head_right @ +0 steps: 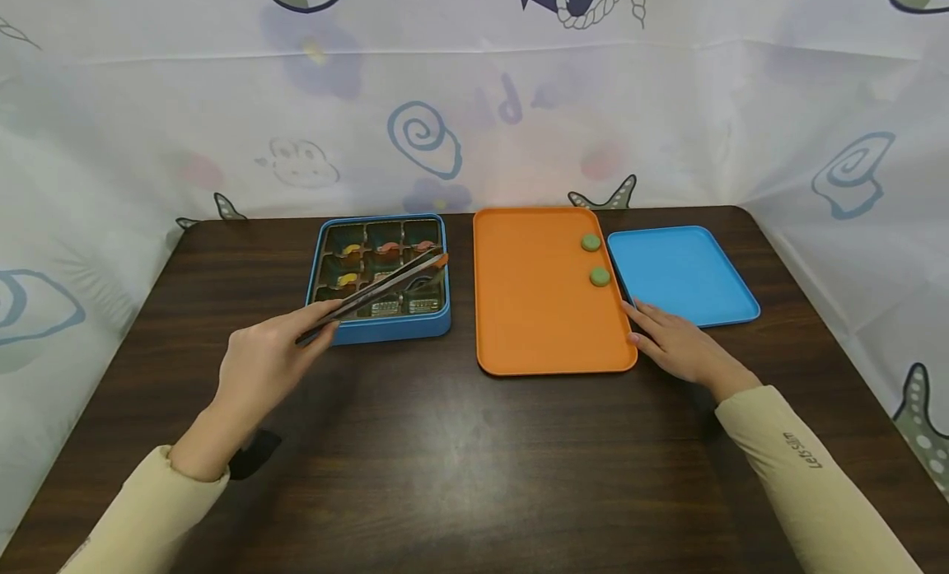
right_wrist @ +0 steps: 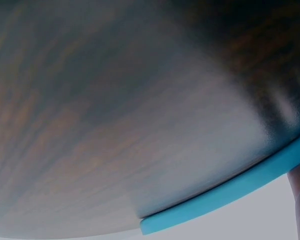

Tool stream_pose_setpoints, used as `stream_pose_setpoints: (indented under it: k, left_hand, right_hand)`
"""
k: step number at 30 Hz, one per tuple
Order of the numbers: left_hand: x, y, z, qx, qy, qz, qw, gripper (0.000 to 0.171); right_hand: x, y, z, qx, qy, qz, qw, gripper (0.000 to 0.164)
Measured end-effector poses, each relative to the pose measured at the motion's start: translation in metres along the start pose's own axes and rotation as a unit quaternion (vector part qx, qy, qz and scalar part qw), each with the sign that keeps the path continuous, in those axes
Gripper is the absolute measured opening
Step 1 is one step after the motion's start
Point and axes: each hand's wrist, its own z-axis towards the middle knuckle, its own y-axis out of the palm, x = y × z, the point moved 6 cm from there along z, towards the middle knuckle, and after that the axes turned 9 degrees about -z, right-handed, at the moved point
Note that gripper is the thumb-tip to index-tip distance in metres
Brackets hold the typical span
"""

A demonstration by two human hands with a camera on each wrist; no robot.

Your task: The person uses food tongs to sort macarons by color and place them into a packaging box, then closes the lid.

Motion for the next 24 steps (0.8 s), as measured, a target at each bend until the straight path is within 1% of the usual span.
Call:
stream_pose_setpoints:
  k: [5, 11, 19, 24]
  left_hand:
    - [-0.004, -0.001, -0.008, 0.000, 0.002, 0.002, 1.0000, 0.030]
    - [-0.009, 0.003, -0.013, -0.004, 0.002, -0.004, 1.0000, 0.030]
    - [-0.009, 0.008, -0.013, 0.007, 0.013, -0.010, 0.9998, 0.037]
    - [-0.004, 0.013, -0.010, 0.015, 0.016, -0.012, 0.9997, 0.044]
  right_hand:
    - [-0.002, -0.001, -0.001, -0.004, -0.001, 0.005, 1.000, 0.062]
    - [-0.001, -0.001, -0.001, -0.008, 0.003, 0.000, 1.000, 0.062]
    - [-0.001, -0.001, -0.001, -0.008, 0.007, 0.000, 1.000, 0.063]
    - [-0.001, -0.001, 0.000, -0.008, 0.010, -0.001, 1.000, 0.063]
